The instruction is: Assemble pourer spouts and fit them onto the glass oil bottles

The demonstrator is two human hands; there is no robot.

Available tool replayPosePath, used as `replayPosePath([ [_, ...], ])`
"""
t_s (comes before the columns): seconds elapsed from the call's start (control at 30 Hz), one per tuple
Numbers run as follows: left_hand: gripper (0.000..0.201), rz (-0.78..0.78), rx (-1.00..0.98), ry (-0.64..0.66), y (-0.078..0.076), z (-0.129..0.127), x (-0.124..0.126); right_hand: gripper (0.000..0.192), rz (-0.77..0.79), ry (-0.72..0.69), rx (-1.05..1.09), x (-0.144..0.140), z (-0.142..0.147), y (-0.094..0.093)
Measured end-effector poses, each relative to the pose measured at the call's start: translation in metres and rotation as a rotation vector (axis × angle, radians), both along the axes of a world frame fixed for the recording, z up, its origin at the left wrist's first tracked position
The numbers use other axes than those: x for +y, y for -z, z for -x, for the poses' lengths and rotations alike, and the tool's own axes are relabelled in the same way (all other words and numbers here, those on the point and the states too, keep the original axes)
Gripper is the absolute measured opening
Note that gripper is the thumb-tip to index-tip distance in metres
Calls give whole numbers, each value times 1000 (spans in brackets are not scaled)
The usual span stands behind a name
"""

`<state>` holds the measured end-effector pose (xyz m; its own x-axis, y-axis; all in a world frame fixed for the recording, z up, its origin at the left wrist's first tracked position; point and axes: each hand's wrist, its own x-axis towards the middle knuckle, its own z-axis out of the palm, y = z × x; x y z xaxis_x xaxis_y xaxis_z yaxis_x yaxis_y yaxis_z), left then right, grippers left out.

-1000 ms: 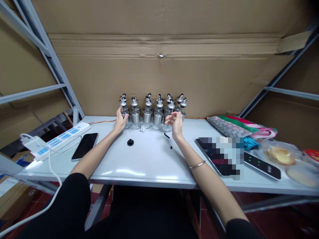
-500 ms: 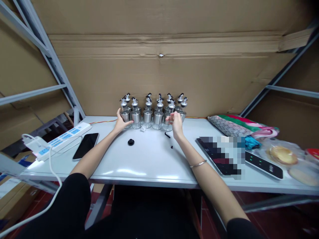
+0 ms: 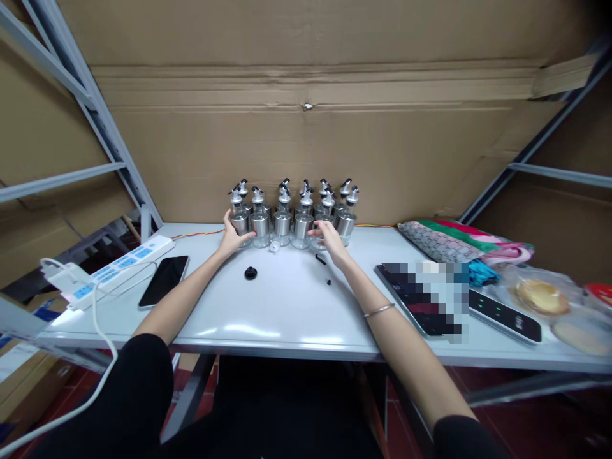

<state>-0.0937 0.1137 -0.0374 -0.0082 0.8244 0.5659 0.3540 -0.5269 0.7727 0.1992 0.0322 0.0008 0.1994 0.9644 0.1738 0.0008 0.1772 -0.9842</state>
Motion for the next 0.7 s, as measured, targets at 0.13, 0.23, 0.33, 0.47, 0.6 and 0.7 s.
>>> replayPosePath([
  [0.13, 110, -7, -4, 2, 1, 0, 0, 32, -31, -5, -37, 4, -3, 4],
  [0.23, 110, -2, -5, -5, 1, 0, 0, 33, -49, -36, -65, 4, -3, 5],
  [0.33, 109, -1, -10, -10, 1, 0, 0, 32, -70, -81, -111, 3, 2, 6],
  [0.47, 108, -5, -14, 4, 2, 0, 1, 28, -105, -57, -154, 5, 8, 9],
  [0.6, 108, -3, -27, 7, 5, 1, 4, 23, -120, 28, -179, 12, -3, 13],
  [0.7, 97, 0, -63, -27, 7, 0, 7, 18, -143, 186, -189, 18, -21, 17],
])
